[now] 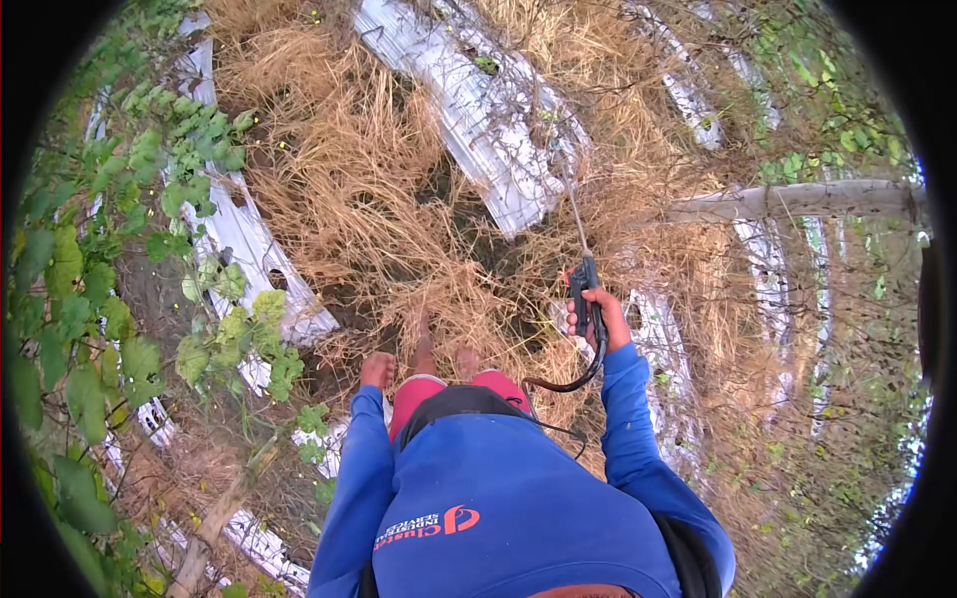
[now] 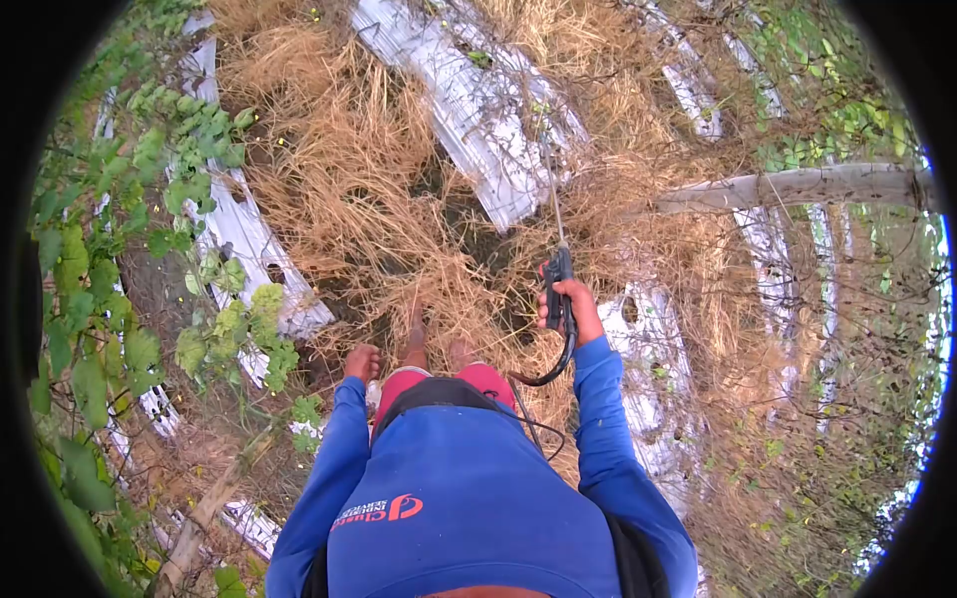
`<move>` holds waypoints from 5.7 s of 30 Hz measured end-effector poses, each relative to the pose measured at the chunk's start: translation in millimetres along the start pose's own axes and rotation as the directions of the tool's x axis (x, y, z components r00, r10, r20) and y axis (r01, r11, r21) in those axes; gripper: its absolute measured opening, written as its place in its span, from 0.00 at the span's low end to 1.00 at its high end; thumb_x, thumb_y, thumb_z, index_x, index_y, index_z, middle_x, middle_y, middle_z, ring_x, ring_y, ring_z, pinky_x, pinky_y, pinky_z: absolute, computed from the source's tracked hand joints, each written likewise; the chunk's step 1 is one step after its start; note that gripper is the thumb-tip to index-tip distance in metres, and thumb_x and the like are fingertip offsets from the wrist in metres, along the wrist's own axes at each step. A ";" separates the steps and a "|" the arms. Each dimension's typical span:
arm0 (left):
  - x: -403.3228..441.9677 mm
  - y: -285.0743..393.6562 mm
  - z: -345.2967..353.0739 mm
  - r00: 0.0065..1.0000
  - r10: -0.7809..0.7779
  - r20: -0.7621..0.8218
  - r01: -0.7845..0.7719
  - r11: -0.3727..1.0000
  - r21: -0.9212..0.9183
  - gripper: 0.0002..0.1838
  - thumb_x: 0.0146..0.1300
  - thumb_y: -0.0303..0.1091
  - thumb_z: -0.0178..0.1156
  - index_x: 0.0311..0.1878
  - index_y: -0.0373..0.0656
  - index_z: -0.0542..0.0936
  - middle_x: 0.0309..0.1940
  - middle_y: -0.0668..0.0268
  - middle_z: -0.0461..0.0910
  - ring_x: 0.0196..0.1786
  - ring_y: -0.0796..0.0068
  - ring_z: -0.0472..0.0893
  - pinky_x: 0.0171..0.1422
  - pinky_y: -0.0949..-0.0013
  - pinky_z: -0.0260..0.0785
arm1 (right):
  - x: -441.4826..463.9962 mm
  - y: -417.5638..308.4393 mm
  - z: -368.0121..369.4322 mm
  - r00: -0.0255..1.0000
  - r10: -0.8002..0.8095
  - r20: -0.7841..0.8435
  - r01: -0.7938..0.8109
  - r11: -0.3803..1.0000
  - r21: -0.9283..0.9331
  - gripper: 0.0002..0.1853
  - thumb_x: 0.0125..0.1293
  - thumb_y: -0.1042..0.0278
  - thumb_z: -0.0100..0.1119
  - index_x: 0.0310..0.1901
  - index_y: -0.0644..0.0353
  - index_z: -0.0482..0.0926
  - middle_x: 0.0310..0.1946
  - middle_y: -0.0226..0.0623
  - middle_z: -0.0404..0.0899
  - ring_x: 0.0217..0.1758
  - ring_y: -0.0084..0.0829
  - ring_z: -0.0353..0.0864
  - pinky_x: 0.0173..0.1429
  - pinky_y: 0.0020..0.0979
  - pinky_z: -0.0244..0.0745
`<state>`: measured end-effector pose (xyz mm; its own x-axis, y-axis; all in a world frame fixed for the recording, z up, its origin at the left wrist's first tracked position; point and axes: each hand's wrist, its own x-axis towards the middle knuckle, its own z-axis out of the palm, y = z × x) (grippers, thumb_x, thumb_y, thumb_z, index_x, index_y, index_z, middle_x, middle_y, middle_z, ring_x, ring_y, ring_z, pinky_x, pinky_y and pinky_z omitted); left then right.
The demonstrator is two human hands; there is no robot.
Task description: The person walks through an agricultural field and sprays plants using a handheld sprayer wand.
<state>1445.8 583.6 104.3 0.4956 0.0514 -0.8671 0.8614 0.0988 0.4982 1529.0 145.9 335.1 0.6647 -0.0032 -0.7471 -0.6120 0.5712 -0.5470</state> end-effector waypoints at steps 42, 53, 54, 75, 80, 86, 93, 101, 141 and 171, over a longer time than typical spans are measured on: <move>73.0 86.2 -14.2 0.996 -0.081 0.047 0.079 0.996 0.037 0.06 0.52 0.36 0.54 0.31 0.45 0.74 0.19 0.72 0.69 0.15 0.82 0.65 0.16 0.77 0.57 | 53.8 -58.3 134.3 0.990 -0.055 0.130 0.062 0.997 -0.051 0.14 0.58 0.67 0.43 0.45 0.64 0.66 0.28 0.40 0.73 0.23 0.29 0.75 0.25 0.31 0.76; 112.4 131.5 -67.1 0.996 -0.080 0.047 0.083 0.993 -0.084 0.09 0.51 0.38 0.55 0.34 0.45 0.73 0.21 0.69 0.69 0.16 0.80 0.68 0.16 0.74 0.60 | 163.4 -101.1 198.8 0.991 0.039 0.131 -0.032 0.998 -0.053 0.15 0.57 0.62 0.45 0.42 0.62 0.67 0.27 0.39 0.74 0.23 0.30 0.73 0.27 0.34 0.72; 115.1 135.7 -73.8 0.993 -0.100 0.070 0.105 0.992 -0.076 0.09 0.51 0.38 0.56 0.34 0.46 0.73 0.21 0.69 0.69 0.17 0.80 0.68 0.16 0.74 0.60 | 167.9 -101.8 204.1 0.989 0.036 0.144 -0.029 0.998 -0.051 0.15 0.58 0.62 0.44 0.43 0.62 0.68 0.27 0.39 0.74 0.24 0.30 0.74 0.27 0.33 0.73; 134.7 183.2 -132.8 1.000 -0.008 -0.028 0.004 0.987 -0.160 0.08 0.54 0.39 0.54 0.33 0.47 0.73 0.19 0.72 0.68 0.16 0.83 0.65 0.16 0.77 0.57 | 241.3 -112.3 279.4 0.999 0.037 -0.037 -0.040 0.994 -0.100 0.12 0.54 0.62 0.47 0.34 0.63 0.69 0.23 0.39 0.74 0.21 0.29 0.73 0.25 0.30 0.73; 147.5 211.4 -144.5 0.999 -0.039 -0.037 0.031 0.980 -0.195 0.08 0.54 0.39 0.54 0.33 0.46 0.73 0.20 0.71 0.69 0.16 0.83 0.65 0.16 0.77 0.57 | 272.5 -110.5 277.0 0.999 0.037 -0.022 -0.039 0.994 -0.101 0.20 0.54 0.60 0.47 0.48 0.61 0.71 0.24 0.38 0.73 0.23 0.29 0.73 0.28 0.31 0.73; 184.5 248.3 -171.2 0.999 -0.052 -0.013 0.047 0.964 -0.262 0.08 0.57 0.37 0.52 0.33 0.43 0.73 0.19 0.69 0.71 0.16 0.81 0.68 0.17 0.77 0.61 | 291.4 -115.1 300.3 0.997 0.034 -0.075 -0.039 0.997 -0.069 0.18 0.54 0.62 0.48 0.45 0.61 0.70 0.25 0.40 0.73 0.23 0.32 0.74 0.26 0.34 0.74; 230.9 343.1 -206.5 0.998 -0.054 -0.014 0.052 0.991 -0.122 0.10 0.53 0.41 0.55 0.33 0.44 0.73 0.18 0.69 0.71 0.16 0.80 0.68 0.18 0.76 0.61 | 306.0 -124.7 351.0 0.986 0.014 -0.165 -0.019 0.999 -0.029 0.15 0.54 0.62 0.48 0.41 0.63 0.69 0.25 0.41 0.74 0.22 0.32 0.75 0.25 0.34 0.75; 252.6 466.0 -226.8 0.974 0.200 -0.104 -0.210 0.973 -0.095 0.13 0.59 0.44 0.54 0.36 0.43 0.73 0.21 0.70 0.71 0.16 0.84 0.67 0.16 0.79 0.57 | 320.6 -127.7 366.5 0.964 0.070 -0.255 -0.066 0.998 0.025 0.15 0.54 0.62 0.48 0.39 0.65 0.70 0.25 0.40 0.74 0.22 0.31 0.76 0.25 0.35 0.78; 473.3 742.4 -317.8 0.994 -0.079 0.080 0.062 0.978 0.200 0.08 0.55 0.41 0.52 0.32 0.48 0.75 0.19 0.73 0.70 0.16 0.83 0.66 0.17 0.77 0.59 | 580.3 -243.9 671.8 0.991 0.050 -0.121 -0.051 0.999 -0.002 0.19 0.54 0.63 0.46 0.48 0.60 0.70 0.24 0.39 0.73 0.22 0.30 0.74 0.28 0.34 0.74; 470.3 793.9 -371.3 0.998 0.018 0.060 -0.022 0.997 0.073 0.11 0.60 0.44 0.49 0.32 0.47 0.73 0.19 0.74 0.68 0.16 0.85 0.63 0.17 0.79 0.56 | 704.7 -247.5 729.9 0.989 -0.005 -0.148 0.028 0.988 0.154 0.16 0.52 0.62 0.48 0.41 0.61 0.71 0.24 0.38 0.70 0.24 0.31 0.71 0.27 0.33 0.71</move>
<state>2321.4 1055.3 90.4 0.5164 -0.0062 -0.8563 0.8562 0.0250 0.5161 2461.6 601.3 219.7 0.5970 -0.1273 -0.7921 -0.5198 0.6906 -0.5028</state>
